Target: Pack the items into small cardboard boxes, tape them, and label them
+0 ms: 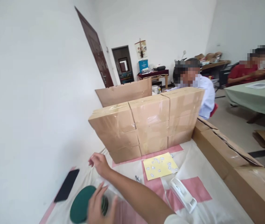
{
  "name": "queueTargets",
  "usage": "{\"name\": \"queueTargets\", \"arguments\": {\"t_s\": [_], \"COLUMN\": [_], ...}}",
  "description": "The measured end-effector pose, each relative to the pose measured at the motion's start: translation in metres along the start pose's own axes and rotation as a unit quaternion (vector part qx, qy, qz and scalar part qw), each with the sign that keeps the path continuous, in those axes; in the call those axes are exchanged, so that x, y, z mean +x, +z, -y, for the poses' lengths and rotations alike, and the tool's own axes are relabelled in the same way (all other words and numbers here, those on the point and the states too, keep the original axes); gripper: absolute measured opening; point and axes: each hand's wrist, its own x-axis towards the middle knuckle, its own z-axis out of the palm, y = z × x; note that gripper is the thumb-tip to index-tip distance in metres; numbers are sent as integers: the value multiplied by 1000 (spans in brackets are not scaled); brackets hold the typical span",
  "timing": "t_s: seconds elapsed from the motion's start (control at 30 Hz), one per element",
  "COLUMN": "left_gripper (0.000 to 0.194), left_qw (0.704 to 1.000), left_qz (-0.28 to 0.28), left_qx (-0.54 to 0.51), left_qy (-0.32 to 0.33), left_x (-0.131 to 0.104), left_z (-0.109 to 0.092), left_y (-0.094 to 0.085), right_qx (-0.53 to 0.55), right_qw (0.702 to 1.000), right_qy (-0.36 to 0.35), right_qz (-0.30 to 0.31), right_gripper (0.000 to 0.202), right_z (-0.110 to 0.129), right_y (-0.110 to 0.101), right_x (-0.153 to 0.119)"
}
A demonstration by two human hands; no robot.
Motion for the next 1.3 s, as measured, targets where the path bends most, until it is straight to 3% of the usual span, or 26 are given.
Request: {"name": "queueTargets", "arguments": {"t_s": [0.03, 0.1, 0.2, 0.33, 0.47, 0.6, 0.77, 0.9, 1.0, 1.13, 1.2, 1.3], "left_gripper": [55, 60, 54, 51, 52, 46, 40, 39, 37, 32, 28, 23], "left_qw": [997, 981, 958, 917, 902, 902, 893, 883, 880, 888, 897, 915], "left_qz": [46, 68, 31, 7, 2, 2, 6, 10, 12, 18, 17, 14], "left_qx": [-52, -121, -190, -250, -272, -282, -312, -340, -349, -343, -334, -315], "left_qy": [-43, -132, -212, -311, -337, -326, -326, -324, -323, -306, -289, -250], "left_x": [-11, -33, -52, -57, -59, -62, -58, -51, -47, -42, -39, -31], "left_z": [-4, -14, -22, -10, 3, 4, 8, 17, 23, 25, 23, 13], "left_y": [10, 30, 53, 70, 88, 105, 114, 116, 117, 110, 102, 86], "right_qx": [4, 9, 14, 9, -15, -77, -238, -390, -463, -535, -613, -729], "right_qw": [1000, 1000, 999, 997, 996, 992, 969, 919, 878, 833, 781, 681], "right_qy": [-7, -21, -37, -50, -65, -76, -49, 43, 111, 137, 116, 50], "right_qz": [-4, -15, -38, -57, -64, -60, -43, -45, -41, -42, -13, 46], "right_gripper": [31, 37, 45, 48, 42, 39, 37, 23, 44, 69, 81, 93], "right_z": [2, 4, 6, 12, 25, 50, 85, 86, 72, 59, 56, 49], "right_y": [-1, -5, -16, -33, -47, -68, -131, -183, -201, -197, -190, -182], "right_x": [-1, -2, -3, -8, -16, -36, -86, -139, -177, -209, -218, -225]}}
